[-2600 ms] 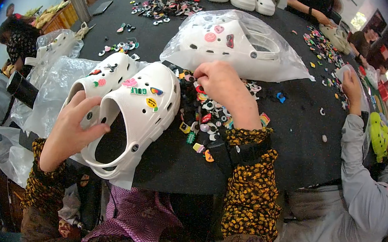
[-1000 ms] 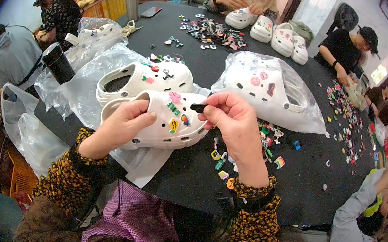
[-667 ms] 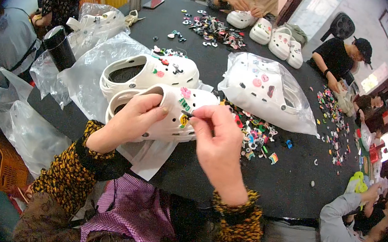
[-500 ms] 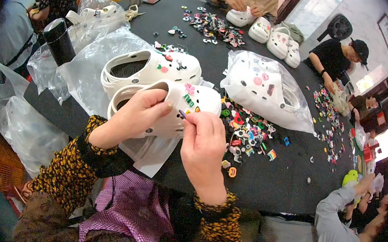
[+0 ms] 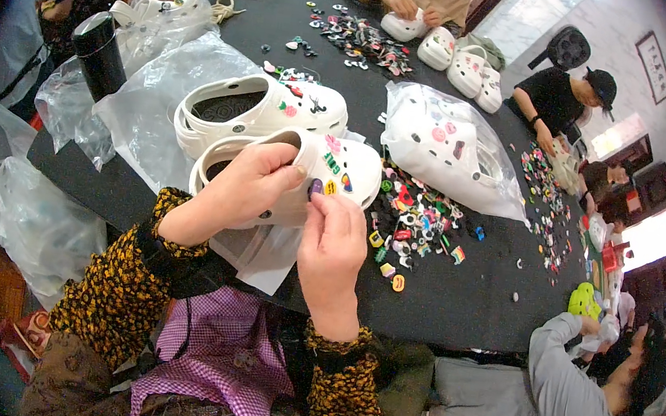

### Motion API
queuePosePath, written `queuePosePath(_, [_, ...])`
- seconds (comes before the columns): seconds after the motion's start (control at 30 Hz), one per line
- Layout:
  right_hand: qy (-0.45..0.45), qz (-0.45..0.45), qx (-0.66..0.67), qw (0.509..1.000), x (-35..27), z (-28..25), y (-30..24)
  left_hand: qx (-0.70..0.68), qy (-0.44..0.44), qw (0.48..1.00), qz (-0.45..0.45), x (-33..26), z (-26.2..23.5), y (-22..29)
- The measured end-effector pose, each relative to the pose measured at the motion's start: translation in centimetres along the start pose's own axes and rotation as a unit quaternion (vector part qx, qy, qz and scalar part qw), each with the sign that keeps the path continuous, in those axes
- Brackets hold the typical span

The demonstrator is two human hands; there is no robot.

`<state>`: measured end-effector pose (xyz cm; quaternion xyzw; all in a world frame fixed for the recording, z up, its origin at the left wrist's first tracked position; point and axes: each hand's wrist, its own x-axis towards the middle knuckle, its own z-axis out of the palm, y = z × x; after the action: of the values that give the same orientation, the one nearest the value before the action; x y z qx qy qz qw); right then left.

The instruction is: Decorating white foam clogs with charms and packaging them into plastic bags.

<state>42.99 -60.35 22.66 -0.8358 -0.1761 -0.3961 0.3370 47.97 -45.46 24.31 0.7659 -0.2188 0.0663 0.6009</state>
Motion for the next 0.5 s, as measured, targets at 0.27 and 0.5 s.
queuePosePath(0.27, [-0.015, 0.078, 0.05, 0.996, 0.08, 0.0, -0.37, 0.021, 0.012, 0.999, 0.021, 0.21, 0.02, -0.2])
queuePosePath(0.5, [-0.01, 0.061, 0.038, 0.997, -0.03, 0.07, -0.25, 0.012, -0.007, 1.0, -0.012, 0.3, -0.28, 0.02])
